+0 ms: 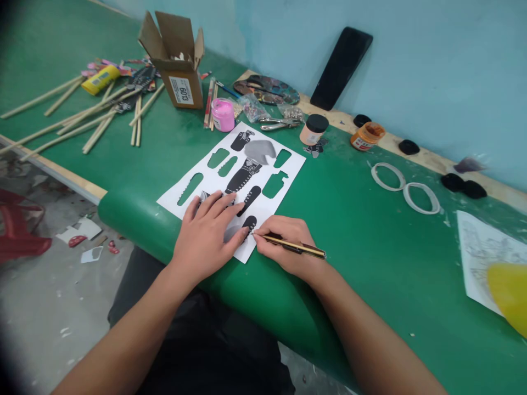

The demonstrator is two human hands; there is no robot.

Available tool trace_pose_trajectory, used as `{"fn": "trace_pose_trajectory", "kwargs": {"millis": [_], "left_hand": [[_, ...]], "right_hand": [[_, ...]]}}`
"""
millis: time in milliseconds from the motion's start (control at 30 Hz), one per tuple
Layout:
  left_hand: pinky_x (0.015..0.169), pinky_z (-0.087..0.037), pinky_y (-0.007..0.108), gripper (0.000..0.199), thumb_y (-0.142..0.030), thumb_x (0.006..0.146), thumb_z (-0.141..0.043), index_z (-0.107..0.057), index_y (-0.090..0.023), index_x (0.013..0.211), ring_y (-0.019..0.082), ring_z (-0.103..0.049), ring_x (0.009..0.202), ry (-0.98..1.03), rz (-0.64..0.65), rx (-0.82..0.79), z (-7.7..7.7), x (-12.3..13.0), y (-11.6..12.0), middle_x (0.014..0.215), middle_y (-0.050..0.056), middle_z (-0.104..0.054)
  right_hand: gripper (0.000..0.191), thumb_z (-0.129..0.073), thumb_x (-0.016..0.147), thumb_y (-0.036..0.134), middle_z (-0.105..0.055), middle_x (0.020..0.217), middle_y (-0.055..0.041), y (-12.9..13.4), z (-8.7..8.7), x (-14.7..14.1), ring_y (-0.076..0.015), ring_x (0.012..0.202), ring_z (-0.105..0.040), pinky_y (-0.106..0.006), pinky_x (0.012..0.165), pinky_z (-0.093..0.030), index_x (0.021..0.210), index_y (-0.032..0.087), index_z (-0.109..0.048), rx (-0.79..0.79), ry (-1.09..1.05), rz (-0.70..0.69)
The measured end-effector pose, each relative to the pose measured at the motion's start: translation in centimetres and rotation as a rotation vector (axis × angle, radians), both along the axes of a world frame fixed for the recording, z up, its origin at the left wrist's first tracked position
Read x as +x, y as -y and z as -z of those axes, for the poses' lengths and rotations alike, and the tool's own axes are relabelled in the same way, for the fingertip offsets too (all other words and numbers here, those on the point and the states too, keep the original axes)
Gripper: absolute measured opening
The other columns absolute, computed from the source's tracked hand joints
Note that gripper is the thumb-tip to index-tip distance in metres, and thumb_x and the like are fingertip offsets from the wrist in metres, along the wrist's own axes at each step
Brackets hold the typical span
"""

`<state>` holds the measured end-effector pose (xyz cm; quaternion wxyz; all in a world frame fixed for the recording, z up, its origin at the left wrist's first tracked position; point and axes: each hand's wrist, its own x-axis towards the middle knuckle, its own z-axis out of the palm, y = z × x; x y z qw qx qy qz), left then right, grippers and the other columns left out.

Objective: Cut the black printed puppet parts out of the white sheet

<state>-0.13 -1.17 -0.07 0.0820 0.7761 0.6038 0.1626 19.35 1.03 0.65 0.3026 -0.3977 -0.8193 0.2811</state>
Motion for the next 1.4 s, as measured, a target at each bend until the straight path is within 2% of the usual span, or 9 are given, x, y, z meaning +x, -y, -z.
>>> {"fn": "trace_pose_trajectory", "kwargs": {"millis": [700, 1400], "left_hand": [[0.12, -0.019, 0.055, 0.042, -0.044, 0.097, -0.045, -0.056, -0.026, 0.133, 0.028, -0.034, 0.143, 0.013, 0.007, -0.006, -0.05, -0.03, 0.03, 0.149, 0.001, -0.048], [0.12, -0.019, 0.055, 0.042, -0.045, 0.097, -0.045, -0.056, -0.027, 0.133, 0.028, -0.034, 0.143, 0.013, 0.002, -0.011, -0.08, 0.05, -0.02, 0.149, 0.001, -0.047]], "right_hand": [[0.009, -0.064, 0.086, 0.016, -0.071, 0.073, -0.0021, 0.04, -0.03, -0.01, -0.0142, 0.066, -0.065, -0.026, 0.063, -0.048, 0.079, 0.019, -0.068, 0.026, 0.021, -0.013], [0.01, -0.061, 0.087, 0.015, -0.068, 0.074, -0.0008, -0.01, -0.54, 0.23, -0.0135, 0.068, -0.062, -0.026, 0.065, -0.047, 0.08, 0.02, -0.067, -0.042, 0.031, -0.088]]}}
